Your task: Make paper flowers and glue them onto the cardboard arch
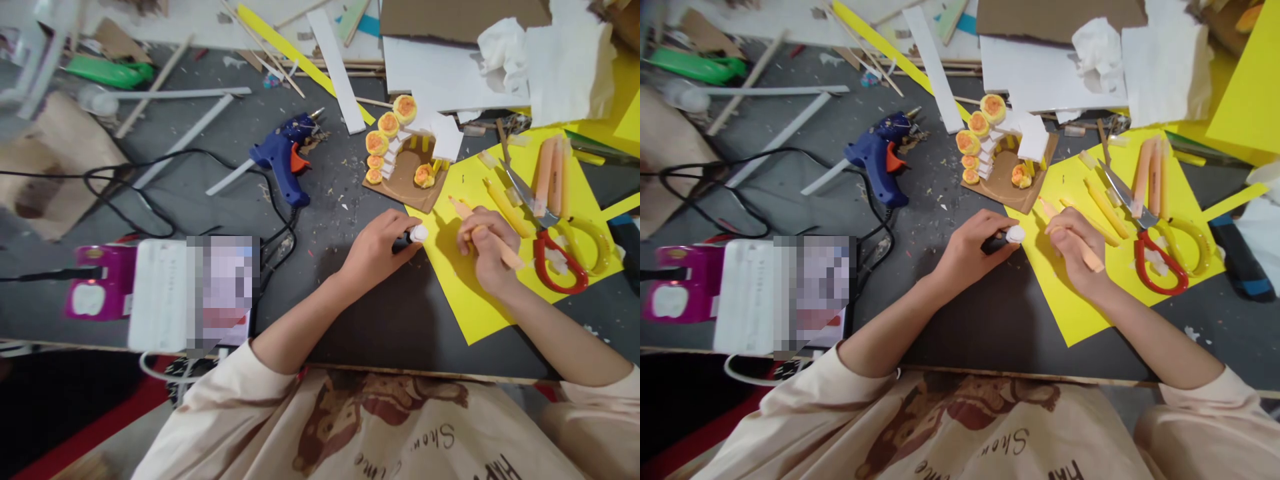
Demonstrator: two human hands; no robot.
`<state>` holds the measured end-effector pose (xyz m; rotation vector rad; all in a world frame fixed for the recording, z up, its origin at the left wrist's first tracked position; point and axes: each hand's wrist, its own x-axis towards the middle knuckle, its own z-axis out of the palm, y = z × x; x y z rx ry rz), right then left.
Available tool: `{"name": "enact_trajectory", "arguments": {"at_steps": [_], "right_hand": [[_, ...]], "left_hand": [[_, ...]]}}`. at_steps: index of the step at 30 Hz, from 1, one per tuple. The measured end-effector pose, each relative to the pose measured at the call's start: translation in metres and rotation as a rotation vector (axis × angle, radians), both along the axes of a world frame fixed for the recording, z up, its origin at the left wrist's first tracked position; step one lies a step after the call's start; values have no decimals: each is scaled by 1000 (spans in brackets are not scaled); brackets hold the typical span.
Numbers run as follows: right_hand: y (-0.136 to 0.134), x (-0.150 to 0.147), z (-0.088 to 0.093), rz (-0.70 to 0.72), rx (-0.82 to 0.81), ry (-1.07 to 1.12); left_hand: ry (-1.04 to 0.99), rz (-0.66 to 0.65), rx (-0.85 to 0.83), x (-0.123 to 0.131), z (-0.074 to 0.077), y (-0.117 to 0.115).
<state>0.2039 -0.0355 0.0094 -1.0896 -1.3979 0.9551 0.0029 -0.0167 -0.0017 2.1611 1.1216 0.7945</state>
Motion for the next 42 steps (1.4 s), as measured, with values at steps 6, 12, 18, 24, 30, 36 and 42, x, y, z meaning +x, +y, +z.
{"name": "enact_trajectory", "arguments": {"at_steps": [6, 12, 18, 24, 30, 36, 42], "right_hand": [[3, 0, 2, 138, -277, 37], [2, -6, 8, 93, -269, -108], [-2, -8, 5, 122, -283, -156], [-2, -8, 6, 154, -271, -161], [-2, -8, 6, 113, -285, -167], [-1, -7, 4, 115, -291, -162], [0, -9, 5, 125, -302, -161]], "left_hand": [[25, -2, 2, 2, 1, 0], [103, 7, -56, 5, 3, -1], [95, 8, -42, 6, 1, -2], [81, 7, -17, 5, 1, -2], [78, 6, -25, 4, 0, -1], [84, 2, -44, 5, 0, -2], [114, 6, -58, 5, 1, -2]]}}
